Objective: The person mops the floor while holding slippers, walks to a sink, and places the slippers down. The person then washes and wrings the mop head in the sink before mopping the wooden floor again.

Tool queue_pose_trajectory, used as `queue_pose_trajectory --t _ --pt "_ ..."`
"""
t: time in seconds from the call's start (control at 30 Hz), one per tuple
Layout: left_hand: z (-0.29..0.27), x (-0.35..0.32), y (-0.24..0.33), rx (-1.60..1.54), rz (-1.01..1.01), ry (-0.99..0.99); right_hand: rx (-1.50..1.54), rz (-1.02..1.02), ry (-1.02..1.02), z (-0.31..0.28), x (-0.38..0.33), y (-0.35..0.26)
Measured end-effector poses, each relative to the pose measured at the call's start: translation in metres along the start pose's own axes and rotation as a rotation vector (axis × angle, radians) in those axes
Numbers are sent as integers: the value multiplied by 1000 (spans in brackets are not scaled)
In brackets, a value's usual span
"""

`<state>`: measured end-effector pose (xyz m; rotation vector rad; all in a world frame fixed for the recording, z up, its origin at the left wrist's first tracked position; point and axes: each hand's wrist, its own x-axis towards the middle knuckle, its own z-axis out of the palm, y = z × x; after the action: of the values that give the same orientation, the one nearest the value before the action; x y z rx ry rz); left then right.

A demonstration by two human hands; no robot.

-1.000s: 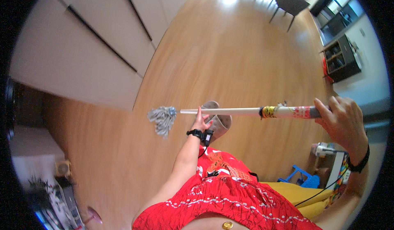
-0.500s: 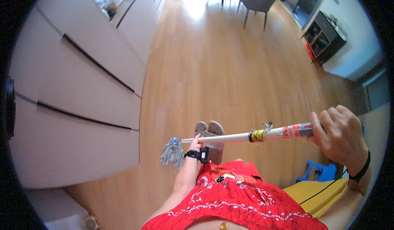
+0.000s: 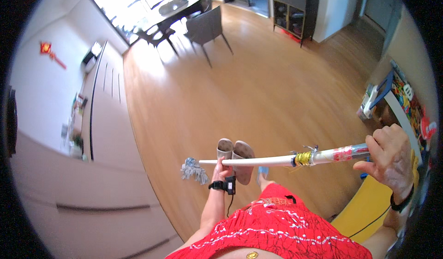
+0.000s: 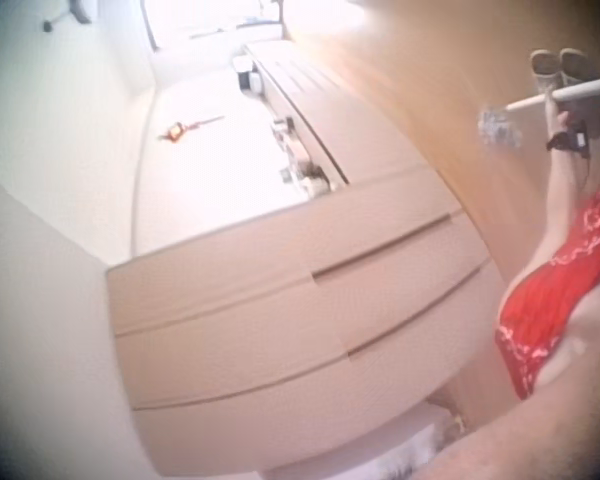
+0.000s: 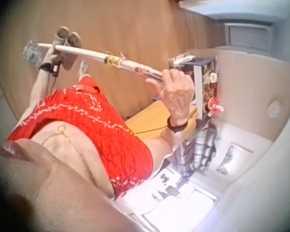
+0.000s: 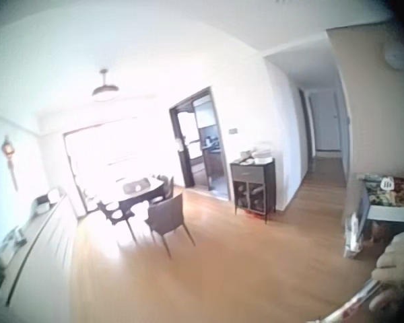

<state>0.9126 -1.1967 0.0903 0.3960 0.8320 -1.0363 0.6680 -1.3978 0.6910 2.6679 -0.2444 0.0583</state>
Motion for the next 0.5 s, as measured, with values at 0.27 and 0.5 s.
queue_pose_trajectory --t 0.27,0.5 --pt "26 6 19 82 -60 -333 -536 425 175 74 -66 -90" --pt "-1 91 44 326 -148 -590 -613 374 354 165 -185 -201"
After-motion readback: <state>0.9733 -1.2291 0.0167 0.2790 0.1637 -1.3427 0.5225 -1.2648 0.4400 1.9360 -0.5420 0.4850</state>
